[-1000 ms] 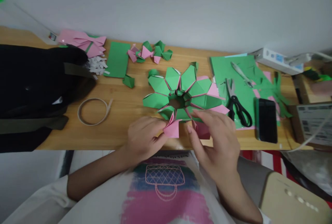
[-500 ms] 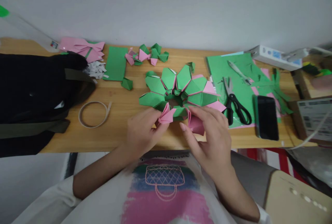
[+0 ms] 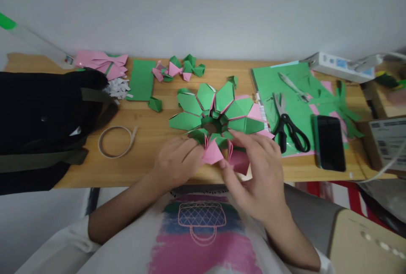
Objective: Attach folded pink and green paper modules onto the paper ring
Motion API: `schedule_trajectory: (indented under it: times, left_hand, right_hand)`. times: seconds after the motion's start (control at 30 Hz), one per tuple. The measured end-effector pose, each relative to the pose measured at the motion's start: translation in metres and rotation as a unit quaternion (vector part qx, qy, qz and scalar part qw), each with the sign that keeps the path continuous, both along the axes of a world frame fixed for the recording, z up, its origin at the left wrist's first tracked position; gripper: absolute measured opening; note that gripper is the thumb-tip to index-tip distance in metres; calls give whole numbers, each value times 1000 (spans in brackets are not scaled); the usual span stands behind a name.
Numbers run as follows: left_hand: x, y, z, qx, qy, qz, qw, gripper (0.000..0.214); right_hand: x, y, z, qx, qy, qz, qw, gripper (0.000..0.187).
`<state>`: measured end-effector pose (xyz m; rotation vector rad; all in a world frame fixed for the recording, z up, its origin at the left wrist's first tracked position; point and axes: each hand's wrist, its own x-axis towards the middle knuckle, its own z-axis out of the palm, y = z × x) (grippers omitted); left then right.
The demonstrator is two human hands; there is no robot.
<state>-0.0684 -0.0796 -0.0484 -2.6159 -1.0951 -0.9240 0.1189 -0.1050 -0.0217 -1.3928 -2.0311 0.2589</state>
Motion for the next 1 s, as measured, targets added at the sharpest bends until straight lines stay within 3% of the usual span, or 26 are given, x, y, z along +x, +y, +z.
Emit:
schedule_trajectory:
  times: [0.1,0.27,0.5,0.77,1.0]
  left_hand:
    - [-6,-2,2,17,9,-71,997,25]
    - [-12,-10,3,-5,18,-114,993,26]
    - [-16,-15,2,-40,0,-108,993,25]
    - [-16,-12,1,-38,-32,-96,994,25]
    - [-17,-11,0,-43,-44,-110,992,22]
  right_hand:
    - [5,-3,4,-28,-9,13,999,32]
    - [12,-2,6,-36,-14,77,996,18]
    - [15,2,7,-43,-26,129,990,13]
    - [11,5,12,55,-128,170,975,16]
    - [8,4,9,69,-145,175,971,14]
